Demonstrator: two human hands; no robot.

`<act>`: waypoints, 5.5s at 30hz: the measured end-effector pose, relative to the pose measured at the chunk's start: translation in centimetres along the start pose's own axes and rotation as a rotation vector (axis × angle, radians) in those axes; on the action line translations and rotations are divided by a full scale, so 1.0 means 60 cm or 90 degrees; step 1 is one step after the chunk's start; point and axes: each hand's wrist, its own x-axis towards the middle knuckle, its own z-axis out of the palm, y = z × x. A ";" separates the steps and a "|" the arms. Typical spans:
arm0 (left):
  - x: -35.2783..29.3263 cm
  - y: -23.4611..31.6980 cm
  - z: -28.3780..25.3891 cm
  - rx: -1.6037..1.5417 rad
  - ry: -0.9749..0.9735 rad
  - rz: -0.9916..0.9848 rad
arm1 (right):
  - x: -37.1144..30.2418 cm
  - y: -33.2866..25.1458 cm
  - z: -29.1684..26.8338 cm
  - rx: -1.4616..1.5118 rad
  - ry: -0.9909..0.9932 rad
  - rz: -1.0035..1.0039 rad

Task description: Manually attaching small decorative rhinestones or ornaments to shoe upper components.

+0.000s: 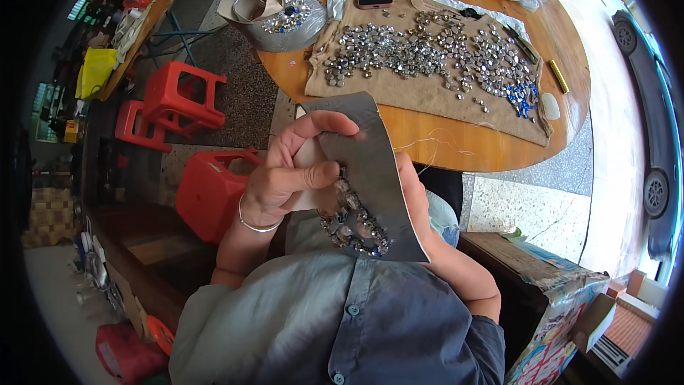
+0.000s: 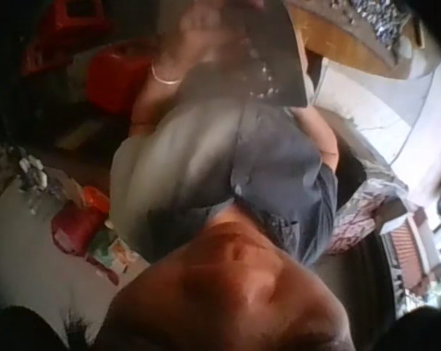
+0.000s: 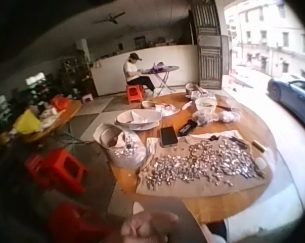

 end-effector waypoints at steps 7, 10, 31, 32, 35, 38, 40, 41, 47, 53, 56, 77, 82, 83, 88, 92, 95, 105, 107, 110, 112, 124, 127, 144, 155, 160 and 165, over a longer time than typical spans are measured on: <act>-0.003 0.005 0.003 0.035 0.067 -0.001 | 0.019 -0.029 -0.036 -0.056 0.008 0.047; 0.005 0.003 -0.004 0.079 0.123 -0.016 | 0.042 -0.028 -0.096 -0.154 0.214 -0.028; -0.067 0.013 -0.077 0.901 0.304 0.036 | 0.035 -0.146 -0.316 0.615 0.240 0.004; -0.085 0.029 -0.098 0.966 0.352 0.042 | 0.017 -0.172 -0.386 0.684 0.303 -0.082; -0.129 0.075 -0.169 1.133 0.515 0.012 | -0.122 -0.214 -0.710 0.253 0.609 -0.573; -0.112 0.106 -0.234 1.111 0.538 0.068 | -0.378 -0.211 -0.937 -0.158 0.790 -0.623; -0.108 0.084 -0.208 1.089 0.587 0.099 | -0.164 -0.201 -0.745 -0.032 0.740 -0.526; -0.085 0.076 -0.198 1.096 0.558 0.130 | -0.114 -0.191 -0.565 -0.014 0.724 -0.487; 0.005 0.041 -0.066 0.777 0.277 0.195 | 0.056 -0.141 -0.099 -0.517 0.025 -0.331; 0.003 0.047 -0.009 0.361 0.177 0.077 | 0.076 -0.074 -0.045 -0.538 -0.034 -0.321; -0.005 0.047 -0.011 0.244 0.159 0.024 | 0.073 -0.072 -0.043 -0.510 -0.016 -0.308; -0.014 0.042 -0.017 0.189 0.087 0.038 | 0.065 -0.090 -0.044 -0.568 -0.037 -0.318; -0.013 0.044 -0.014 0.135 0.093 -0.004 | 0.068 -0.083 -0.052 -0.505 -0.044 -0.249; -0.013 0.044 -0.011 0.135 0.094 -0.005 | 0.068 -0.077 -0.053 -0.444 -0.042 -0.199; -0.009 0.039 -0.015 0.080 0.141 -0.034 | 0.068 -0.058 -0.042 -0.303 0.026 -0.198; -0.009 0.029 -0.020 0.068 0.148 -0.034 | 0.060 -0.059 -0.042 -0.349 0.008 -0.130; -0.007 0.029 -0.016 0.056 0.172 -0.029 | 0.062 -0.061 -0.044 -0.355 0.000 -0.116; -0.006 0.006 -0.021 0.109 0.241 0.086 | 0.021 -0.062 -0.025 -0.076 -0.007 0.020; -0.007 0.004 -0.022 0.126 0.246 0.093 | 0.033 -0.060 -0.032 -0.215 0.033 -0.065; -0.007 0.002 -0.019 0.148 0.218 0.102 | 0.048 -0.060 -0.044 -0.395 0.094 -0.111; -0.008 0.004 -0.016 0.167 0.214 0.088 | 0.051 -0.053 -0.048 -0.433 0.070 -0.196; -0.007 0.000 -0.019 0.187 0.168 0.117 | 0.046 -0.046 -0.049 -0.517 0.088 -0.318; -0.008 0.001 -0.019 0.182 0.168 0.110 | 0.044 -0.049 -0.049 -0.520 0.086 -0.312; -0.008 0.000 -0.030 0.154 0.125 0.103 | 0.045 -0.054 -0.048 -0.510 0.067 -0.290; -0.007 0.006 -0.019 0.235 0.132 0.130 | 0.047 -0.053 -0.051 -0.541 0.052 -0.346; -0.006 0.007 -0.016 0.255 0.134 0.129 | 0.049 -0.058 -0.049 -0.537 0.049 -0.317; -0.007 0.007 -0.020 0.265 0.128 0.125 | 0.047 -0.058 -0.052 -0.539 0.036 -0.293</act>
